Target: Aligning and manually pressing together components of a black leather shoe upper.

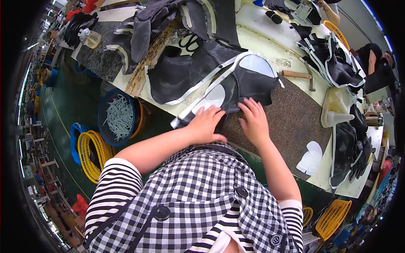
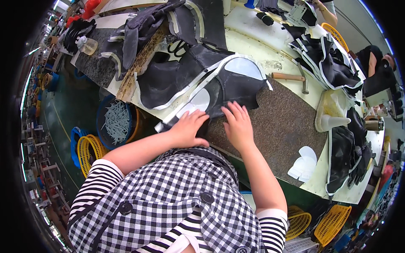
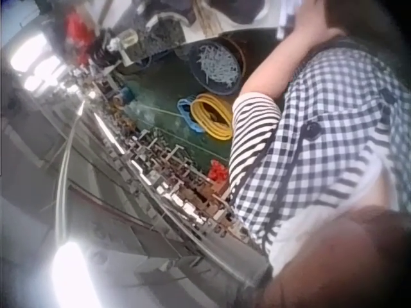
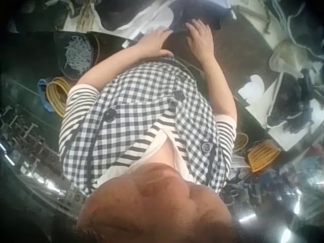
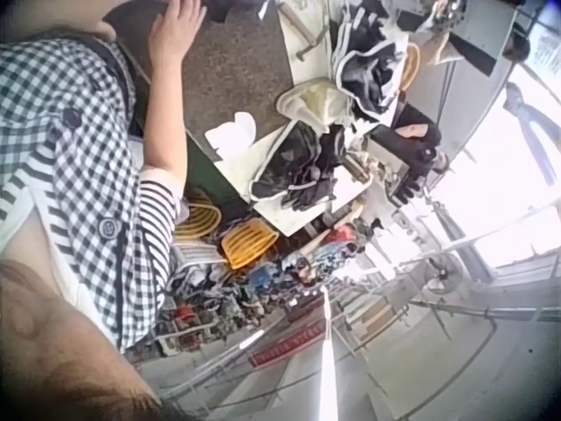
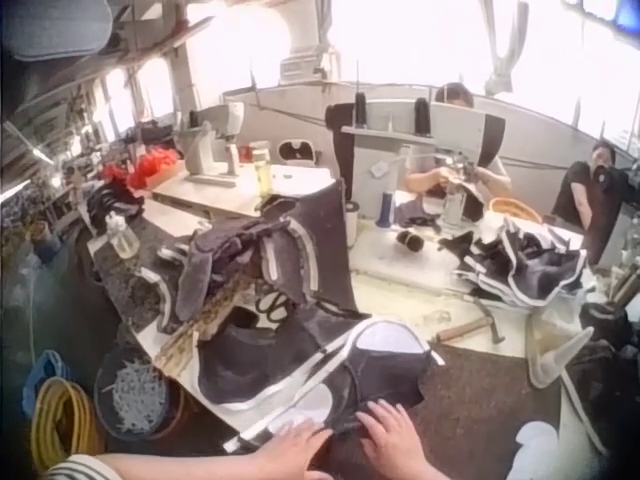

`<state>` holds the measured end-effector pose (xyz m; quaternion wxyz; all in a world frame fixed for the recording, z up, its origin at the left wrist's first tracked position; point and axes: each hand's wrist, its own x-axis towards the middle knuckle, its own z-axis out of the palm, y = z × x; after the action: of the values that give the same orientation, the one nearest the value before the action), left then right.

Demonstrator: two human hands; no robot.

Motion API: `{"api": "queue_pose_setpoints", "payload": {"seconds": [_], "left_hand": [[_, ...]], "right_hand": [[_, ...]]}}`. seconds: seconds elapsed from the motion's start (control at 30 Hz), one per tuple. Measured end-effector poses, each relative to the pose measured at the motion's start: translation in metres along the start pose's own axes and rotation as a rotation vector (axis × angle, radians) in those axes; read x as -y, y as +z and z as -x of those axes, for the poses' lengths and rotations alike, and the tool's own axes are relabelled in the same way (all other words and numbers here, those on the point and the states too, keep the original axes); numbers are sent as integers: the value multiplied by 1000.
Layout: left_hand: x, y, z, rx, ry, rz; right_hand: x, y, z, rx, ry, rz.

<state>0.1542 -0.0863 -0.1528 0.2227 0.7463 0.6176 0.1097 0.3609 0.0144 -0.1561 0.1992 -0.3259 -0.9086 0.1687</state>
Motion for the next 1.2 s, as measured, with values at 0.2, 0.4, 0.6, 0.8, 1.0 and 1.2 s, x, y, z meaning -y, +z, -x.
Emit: {"api": "queue_pose_setpoints", "payload": {"seconds": [0.2,0.4,0.6,0.8,1.0,1.2], "left_hand": [[22,26,25,39,102,-392],[22,52,23,-127,68,-304],[34,68,42,-262,59,-206],[102,35,147,-532,152,110],[199,68,326,-578,-591,226],[214,138,404,-18,-957,870]], "right_hand": [[-25,33,-3,128,47,281],[-12,38,24,192,191,464],[-9,48,19,319,177,536],[-16,36,16,429,346,538],[93,46,-45,-74,204,163],[325,190,-125,467,-271,-284]]}}
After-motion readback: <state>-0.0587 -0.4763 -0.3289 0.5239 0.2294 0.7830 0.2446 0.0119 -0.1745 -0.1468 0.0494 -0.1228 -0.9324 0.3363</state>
